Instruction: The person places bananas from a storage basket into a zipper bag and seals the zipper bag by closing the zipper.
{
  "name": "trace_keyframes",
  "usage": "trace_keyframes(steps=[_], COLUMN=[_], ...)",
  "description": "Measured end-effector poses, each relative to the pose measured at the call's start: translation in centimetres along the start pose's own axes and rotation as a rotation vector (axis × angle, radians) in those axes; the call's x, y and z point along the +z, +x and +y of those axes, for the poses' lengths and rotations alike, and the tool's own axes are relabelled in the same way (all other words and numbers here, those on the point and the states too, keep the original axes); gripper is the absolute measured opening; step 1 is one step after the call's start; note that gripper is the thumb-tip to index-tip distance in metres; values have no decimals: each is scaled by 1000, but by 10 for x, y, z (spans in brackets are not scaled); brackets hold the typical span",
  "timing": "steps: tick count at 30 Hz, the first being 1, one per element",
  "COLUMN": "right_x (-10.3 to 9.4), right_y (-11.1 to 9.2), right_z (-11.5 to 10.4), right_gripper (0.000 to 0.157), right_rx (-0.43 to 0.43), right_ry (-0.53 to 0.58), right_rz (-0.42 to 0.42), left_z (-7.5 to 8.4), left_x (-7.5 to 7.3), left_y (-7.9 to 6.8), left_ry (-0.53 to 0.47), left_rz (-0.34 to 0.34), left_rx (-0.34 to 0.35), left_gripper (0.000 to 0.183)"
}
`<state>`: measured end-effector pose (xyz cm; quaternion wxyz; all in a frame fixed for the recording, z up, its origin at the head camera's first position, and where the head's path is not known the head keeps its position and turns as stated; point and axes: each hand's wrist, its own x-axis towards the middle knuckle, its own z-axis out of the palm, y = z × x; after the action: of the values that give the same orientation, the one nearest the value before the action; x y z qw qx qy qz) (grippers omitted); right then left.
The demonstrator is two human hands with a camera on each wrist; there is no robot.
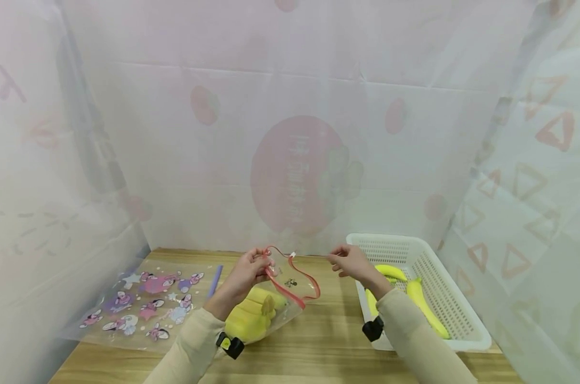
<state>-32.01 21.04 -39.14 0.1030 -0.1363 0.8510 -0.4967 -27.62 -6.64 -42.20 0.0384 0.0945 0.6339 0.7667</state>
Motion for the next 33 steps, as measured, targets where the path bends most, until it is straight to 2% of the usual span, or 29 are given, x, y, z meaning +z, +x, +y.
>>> trace_keyframes(steps=[3, 7, 11, 18, 28, 33], right_x=[-16, -40, -63, -94, -132, -144], right_y=[-1, -2, -2, -2, -12, -21], right_z=[7, 20, 39, 75, 119, 132], right_gripper=[40, 46, 56, 65, 69, 69], right_rx=[41, 99, 165, 272, 422, 470], right_ry=[1, 30, 60, 28, 194, 211], right_rz=[9, -20, -57, -57, -105, -111], left_z=[-2, -3, -3, -2, -3, -3], left_x=[0, 0, 0, 0, 3, 4], left_y=[1, 0, -1, -2, -4, -6], left_ry=[-2, -4, -11, -25, -22, -16], left_rz=[-1, -1, -9, -5, -7, -11], left_rx=[-4, -7, 0, 0, -17, -15], left_gripper=[16, 15, 15, 13, 14, 16])
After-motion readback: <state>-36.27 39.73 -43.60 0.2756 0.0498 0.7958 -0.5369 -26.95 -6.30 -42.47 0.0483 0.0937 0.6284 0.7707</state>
